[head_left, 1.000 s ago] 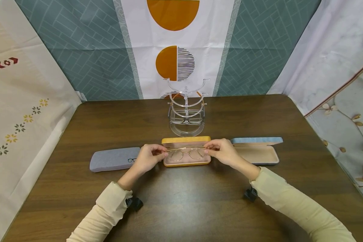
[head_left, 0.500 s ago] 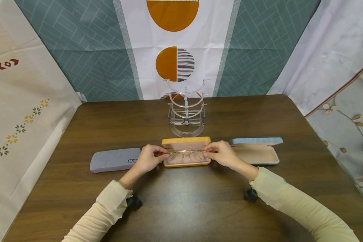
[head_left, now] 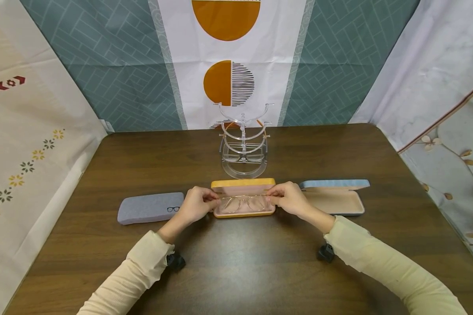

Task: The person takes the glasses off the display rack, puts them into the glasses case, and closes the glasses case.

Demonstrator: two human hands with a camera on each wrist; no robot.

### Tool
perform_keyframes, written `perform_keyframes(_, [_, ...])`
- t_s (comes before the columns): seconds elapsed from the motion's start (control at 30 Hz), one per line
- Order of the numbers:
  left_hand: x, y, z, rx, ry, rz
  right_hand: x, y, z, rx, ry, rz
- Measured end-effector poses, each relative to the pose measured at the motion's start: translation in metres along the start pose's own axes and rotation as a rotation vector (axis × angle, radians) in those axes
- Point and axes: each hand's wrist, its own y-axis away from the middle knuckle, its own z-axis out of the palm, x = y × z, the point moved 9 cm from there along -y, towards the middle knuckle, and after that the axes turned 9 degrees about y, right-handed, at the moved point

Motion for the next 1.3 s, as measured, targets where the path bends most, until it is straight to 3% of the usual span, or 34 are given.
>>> perform_keyframes(0.47, [-0.003, -0.005, 0.005, -0.039, -0.053, -0.04, 0.008, 0.001, 0.006, -0.049, -0.041, 0.091])
perform_keyframes(0.77, [-0.001, -0.004, 0.008, -0.086, -0.045, -0.033, 0.004, 0.004, 0.002, -0.074, -0.04, 0.097])
perform_keyframes(1.03, [0.001, -0.004, 0.01, -0.122, -0.046, -0.032, 0.003, 0.001, 0.001, -0.095, 0.069, 0.071])
perform_keyframes(1.3, [0.011, -0.001, 0.0, -0.119, -0.115, 0.052, 0.003, 0.003, -0.004, -0.082, 0.03, 0.074])
